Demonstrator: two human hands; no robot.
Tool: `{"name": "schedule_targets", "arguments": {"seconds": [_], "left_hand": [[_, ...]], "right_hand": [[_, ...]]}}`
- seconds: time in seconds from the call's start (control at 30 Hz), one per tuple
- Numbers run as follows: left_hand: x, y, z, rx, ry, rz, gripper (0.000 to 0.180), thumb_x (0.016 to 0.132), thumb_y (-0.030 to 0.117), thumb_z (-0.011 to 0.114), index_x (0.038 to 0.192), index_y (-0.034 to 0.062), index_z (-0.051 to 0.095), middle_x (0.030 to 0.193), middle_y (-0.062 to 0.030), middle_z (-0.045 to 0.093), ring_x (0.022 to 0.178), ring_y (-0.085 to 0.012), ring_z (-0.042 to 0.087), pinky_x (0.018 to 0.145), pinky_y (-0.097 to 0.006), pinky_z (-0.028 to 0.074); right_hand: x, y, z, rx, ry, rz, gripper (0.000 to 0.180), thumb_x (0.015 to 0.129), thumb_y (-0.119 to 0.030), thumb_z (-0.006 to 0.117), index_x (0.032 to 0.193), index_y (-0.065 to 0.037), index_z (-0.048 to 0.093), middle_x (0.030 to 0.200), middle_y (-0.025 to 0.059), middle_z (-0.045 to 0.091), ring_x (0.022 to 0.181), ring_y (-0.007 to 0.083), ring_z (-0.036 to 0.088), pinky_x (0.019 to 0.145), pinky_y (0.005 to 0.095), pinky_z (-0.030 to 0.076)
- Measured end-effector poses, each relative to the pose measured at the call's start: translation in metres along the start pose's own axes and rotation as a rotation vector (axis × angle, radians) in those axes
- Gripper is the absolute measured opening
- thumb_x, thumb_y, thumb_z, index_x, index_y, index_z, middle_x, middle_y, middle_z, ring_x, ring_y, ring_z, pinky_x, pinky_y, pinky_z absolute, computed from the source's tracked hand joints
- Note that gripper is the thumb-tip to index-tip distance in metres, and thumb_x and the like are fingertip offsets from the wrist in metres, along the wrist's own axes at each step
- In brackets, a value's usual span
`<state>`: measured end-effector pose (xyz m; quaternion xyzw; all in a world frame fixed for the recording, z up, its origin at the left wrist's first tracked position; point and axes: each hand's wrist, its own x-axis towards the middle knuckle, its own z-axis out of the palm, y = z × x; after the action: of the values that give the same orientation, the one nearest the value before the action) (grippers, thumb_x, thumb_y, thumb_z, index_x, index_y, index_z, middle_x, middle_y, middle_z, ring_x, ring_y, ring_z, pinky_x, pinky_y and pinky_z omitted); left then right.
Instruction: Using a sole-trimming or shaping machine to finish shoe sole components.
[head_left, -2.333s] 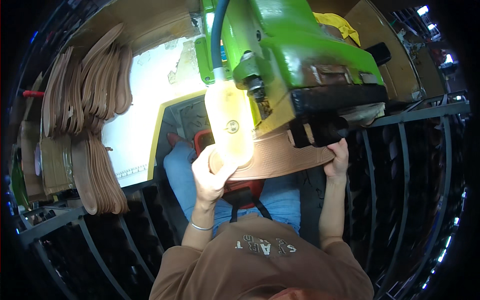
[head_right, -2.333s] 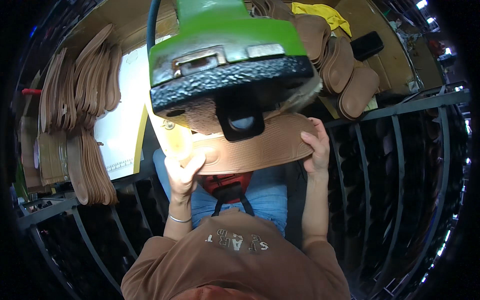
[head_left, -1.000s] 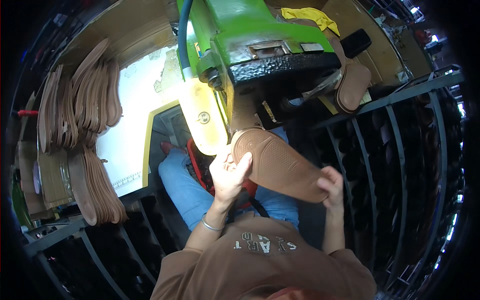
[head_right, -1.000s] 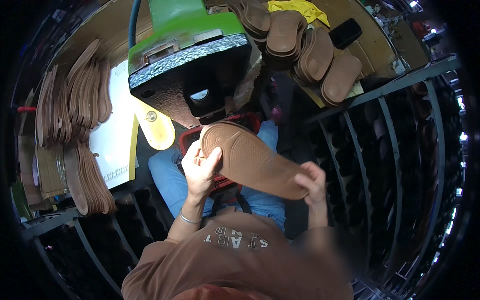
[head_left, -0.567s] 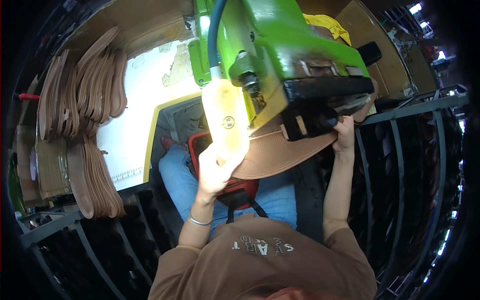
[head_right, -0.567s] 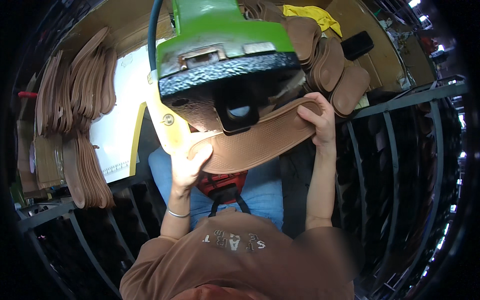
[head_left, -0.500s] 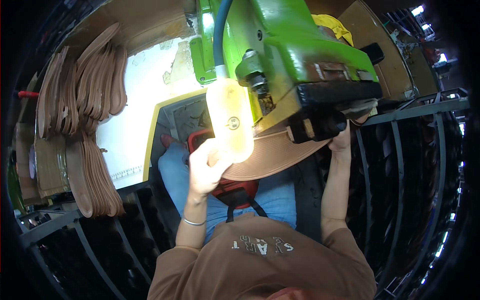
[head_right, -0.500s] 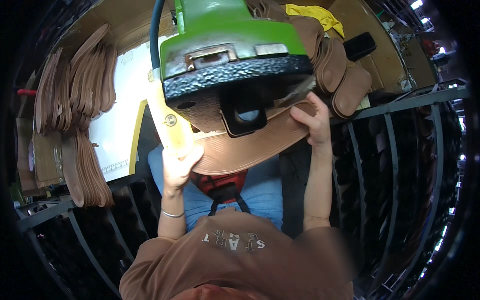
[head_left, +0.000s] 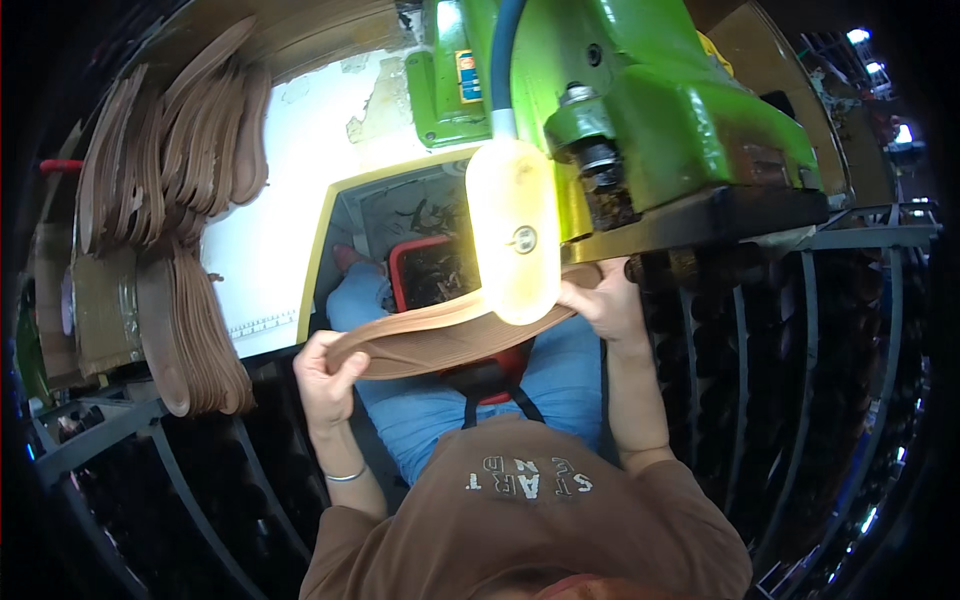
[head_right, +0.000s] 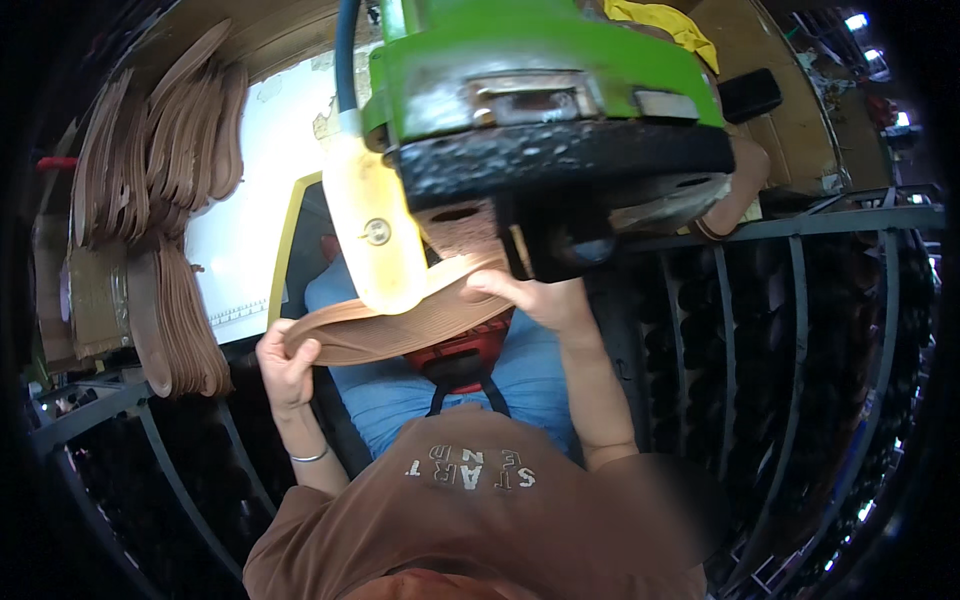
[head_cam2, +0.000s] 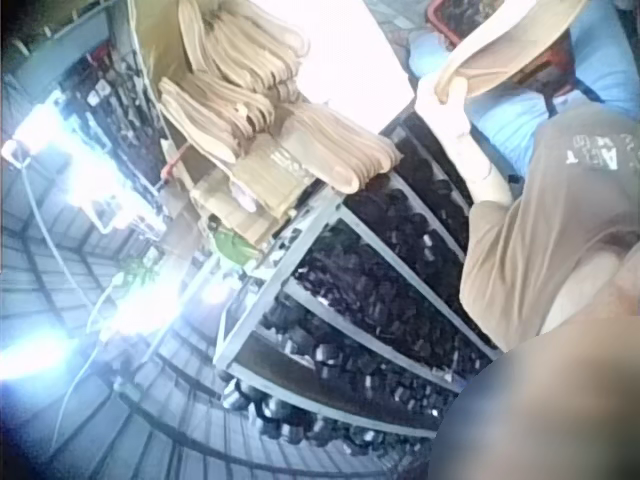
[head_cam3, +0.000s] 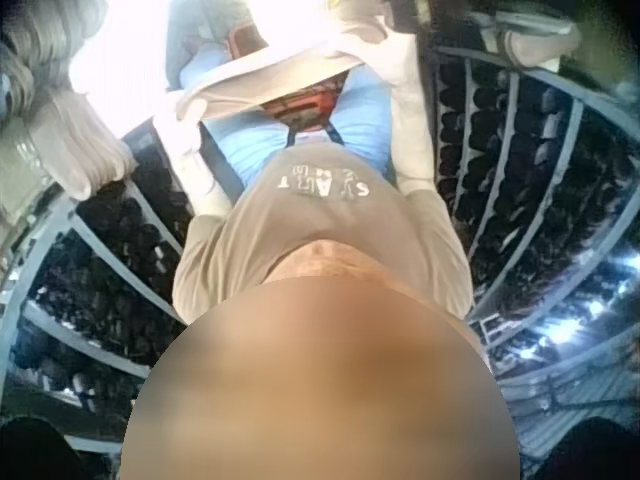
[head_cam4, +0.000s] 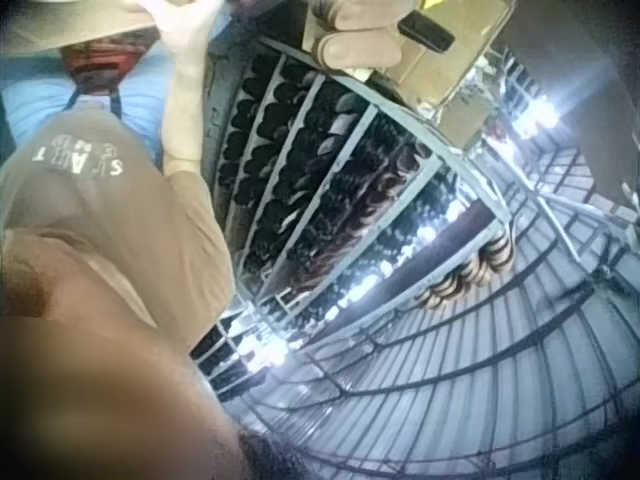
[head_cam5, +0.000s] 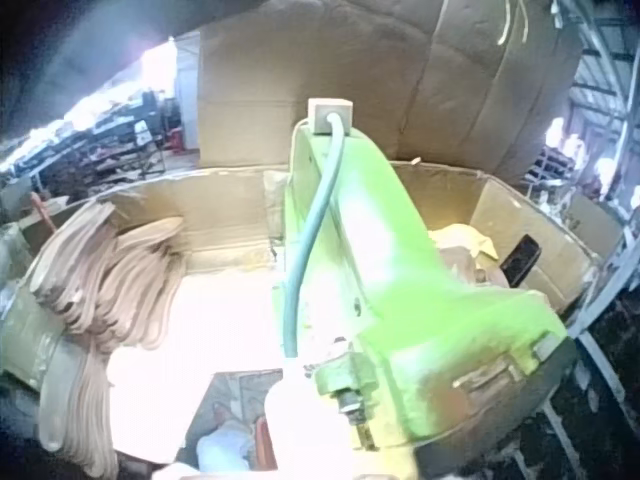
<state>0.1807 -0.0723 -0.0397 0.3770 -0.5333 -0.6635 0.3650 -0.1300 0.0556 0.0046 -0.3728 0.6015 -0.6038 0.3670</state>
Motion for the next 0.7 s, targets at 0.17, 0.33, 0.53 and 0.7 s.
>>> {"name": "schedule_targets", "arguments": {"seconds": [0.17,0.33,0.53,0.7], "left_hand": [[0.000,0.004,0.095,0.105,-0.080,0.042,0.023,0.073,0.002,0.075,0.093,-0.0041,0.065,0.086,-0.0072,0.067,0.077,-0.0097,0.061,0.069,-0.024,0.050],[0.033,-0.001,0.172,0.078,-0.228,0.220,0.019,0.077,0.009,0.073,0.090,-0.0034,0.066,0.064,-0.0023,0.061,0.054,-0.0037,0.049,0.048,-0.021,0.039],[0.039,0.011,0.141,0.012,-0.181,0.205,0.030,0.073,0.002,0.073,0.100,-0.0054,0.062,0.096,-0.0116,0.065,0.087,-0.0153,0.061,0.079,-0.027,0.049],[0.040,0.026,0.074,-0.150,-0.051,0.057,0.035,0.073,-0.002,0.064,0.108,-0.0083,0.058,0.100,-0.0139,0.063,0.092,-0.0190,0.061,0.086,-0.029,0.046]], "right_hand": [[-0.013,-0.012,-0.077,0.110,0.228,-0.039,0.034,0.072,-0.002,0.073,0.102,0.003,0.059,0.095,0.0091,0.065,0.085,0.0170,0.063,0.073,0.0276,0.051],[-0.014,-0.036,-0.137,0.096,0.400,-0.133,0.020,0.084,-0.006,0.063,0.101,0.003,0.059,0.094,0.0083,0.065,0.085,0.0141,0.062,0.079,0.0256,0.047],[0.001,-0.024,-0.107,0.124,0.337,-0.096,0.022,0.083,-0.011,0.064,0.102,0.000,0.059,0.090,0.0042,0.063,0.072,0.0081,0.059,0.063,0.0192,0.046],[-0.008,-0.007,-0.050,0.109,0.212,0.150,0.027,0.081,-0.015,0.066,0.104,-0.002,0.059,0.082,0.0038,0.063,0.052,0.0034,0.052,0.033,0.0164,0.034]]}}
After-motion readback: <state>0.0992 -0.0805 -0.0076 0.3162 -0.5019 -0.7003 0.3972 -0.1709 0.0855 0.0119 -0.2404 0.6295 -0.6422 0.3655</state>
